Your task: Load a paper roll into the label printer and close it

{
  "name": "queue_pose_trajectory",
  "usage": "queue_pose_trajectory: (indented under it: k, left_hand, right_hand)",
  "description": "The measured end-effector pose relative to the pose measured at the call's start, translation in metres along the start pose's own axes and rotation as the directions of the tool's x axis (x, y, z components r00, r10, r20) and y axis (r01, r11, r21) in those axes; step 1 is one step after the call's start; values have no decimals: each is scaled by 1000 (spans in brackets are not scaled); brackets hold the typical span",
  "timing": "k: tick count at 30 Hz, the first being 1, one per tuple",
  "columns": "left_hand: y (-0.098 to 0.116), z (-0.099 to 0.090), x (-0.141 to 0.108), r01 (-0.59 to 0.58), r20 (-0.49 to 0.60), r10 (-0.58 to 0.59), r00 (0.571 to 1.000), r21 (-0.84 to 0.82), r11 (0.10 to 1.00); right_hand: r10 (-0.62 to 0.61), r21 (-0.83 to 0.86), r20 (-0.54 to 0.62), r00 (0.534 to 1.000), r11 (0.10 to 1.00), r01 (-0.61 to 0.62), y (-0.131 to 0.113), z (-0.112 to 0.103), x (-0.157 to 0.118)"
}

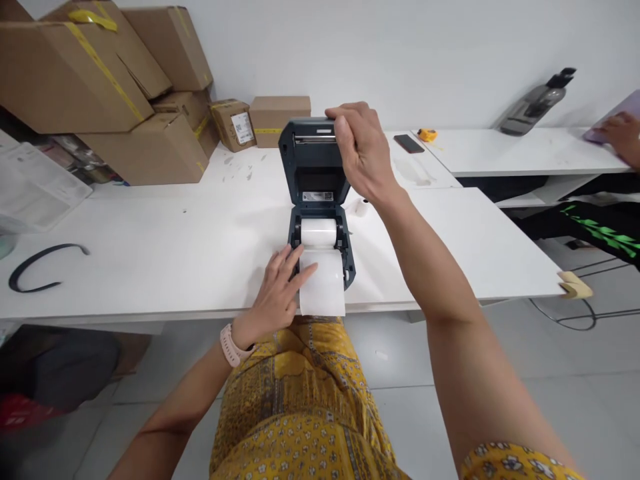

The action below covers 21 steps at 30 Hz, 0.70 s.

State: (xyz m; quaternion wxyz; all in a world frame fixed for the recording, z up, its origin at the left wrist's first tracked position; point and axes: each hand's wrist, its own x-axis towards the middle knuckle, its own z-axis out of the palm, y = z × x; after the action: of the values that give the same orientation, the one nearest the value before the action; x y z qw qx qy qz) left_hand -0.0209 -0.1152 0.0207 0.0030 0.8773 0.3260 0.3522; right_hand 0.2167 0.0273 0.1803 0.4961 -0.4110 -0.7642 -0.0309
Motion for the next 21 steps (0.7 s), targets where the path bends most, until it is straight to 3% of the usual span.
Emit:
queue_pose_trajectory:
  k: [2,4,8,14,21]
  left_hand:
    - [10,5,-6,-46,5,46,999,52,998]
    - [19,10,-7,-83,-100,88,991,53,995]
    - [34,16,-9,-130,-323,142,936,58,990]
    - [43,19,-26,-46,-394,114,912,177,983]
    - [26,30,-32,-33,-389,127,913,239,970]
  right_hand:
    - [12,-2,-2,1000,1000,-12,-18,-8,-20]
    - [24,25,-18,1000,999,-23,-31,-12,-43]
    - [-25,74,-7,1000,997,26,-43,-13,-98]
    - [-61,62,76,995,997,56,-49,-5,-178]
    - [-10,70,-16,1000,997,11,-50,19,-221]
